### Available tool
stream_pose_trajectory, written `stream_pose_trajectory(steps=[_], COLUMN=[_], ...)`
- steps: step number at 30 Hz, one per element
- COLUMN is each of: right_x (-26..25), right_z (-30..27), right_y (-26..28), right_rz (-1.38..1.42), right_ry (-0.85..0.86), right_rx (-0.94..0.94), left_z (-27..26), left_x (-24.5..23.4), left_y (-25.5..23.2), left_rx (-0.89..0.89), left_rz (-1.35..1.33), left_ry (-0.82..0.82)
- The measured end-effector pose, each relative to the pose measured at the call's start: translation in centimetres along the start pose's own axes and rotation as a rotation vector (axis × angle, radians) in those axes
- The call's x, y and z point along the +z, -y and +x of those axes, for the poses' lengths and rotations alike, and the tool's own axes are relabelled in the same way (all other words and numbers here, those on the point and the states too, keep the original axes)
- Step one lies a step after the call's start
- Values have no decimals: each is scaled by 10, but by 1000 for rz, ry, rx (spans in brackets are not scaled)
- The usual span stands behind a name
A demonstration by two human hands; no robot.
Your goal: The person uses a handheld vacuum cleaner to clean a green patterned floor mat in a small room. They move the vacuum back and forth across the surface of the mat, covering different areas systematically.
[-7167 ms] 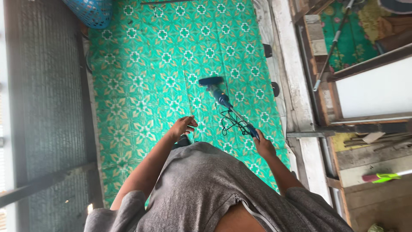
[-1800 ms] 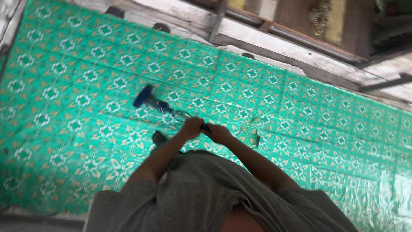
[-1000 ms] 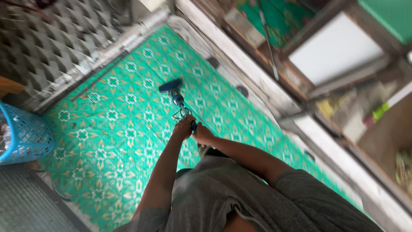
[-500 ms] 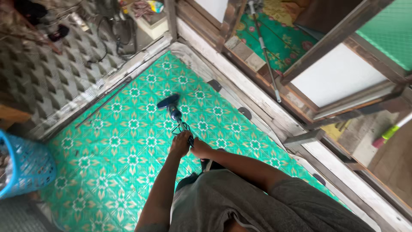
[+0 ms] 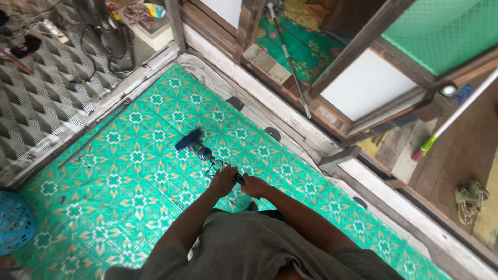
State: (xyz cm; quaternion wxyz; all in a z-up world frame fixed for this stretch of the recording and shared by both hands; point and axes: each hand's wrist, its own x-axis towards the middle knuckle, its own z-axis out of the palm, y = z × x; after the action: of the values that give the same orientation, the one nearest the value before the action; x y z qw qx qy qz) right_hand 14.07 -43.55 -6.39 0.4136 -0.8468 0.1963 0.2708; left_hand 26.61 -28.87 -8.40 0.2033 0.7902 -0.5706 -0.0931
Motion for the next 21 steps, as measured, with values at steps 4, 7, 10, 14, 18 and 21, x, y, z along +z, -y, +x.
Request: stream_pose_trajectory(steps=[4,7,10,14,18,21], right_x=[4,-1,-21,-16,-30,-20], right_z=[-32,-51,-77,-102,-135,-160], right_y=[-42,-66,-101,-137,-169,-179], right_rz=[23,-38,-60,-101,-153,-154], right_ry=[32,-41,55,56,28,78], right_rx=[144,49,70,-6,-31,-35], left_z=[4,23,24,7,7,-13], left_x=[18,37,55,98,136,157], left_y=[-27,-55,-93,-145,-192,-229], left_rx=[64,-46,-22,-149,-253,-355], left_rz=[-102,-50,-287,-231,-272,-347], left_ry=[99,379,75,1,-152,-236])
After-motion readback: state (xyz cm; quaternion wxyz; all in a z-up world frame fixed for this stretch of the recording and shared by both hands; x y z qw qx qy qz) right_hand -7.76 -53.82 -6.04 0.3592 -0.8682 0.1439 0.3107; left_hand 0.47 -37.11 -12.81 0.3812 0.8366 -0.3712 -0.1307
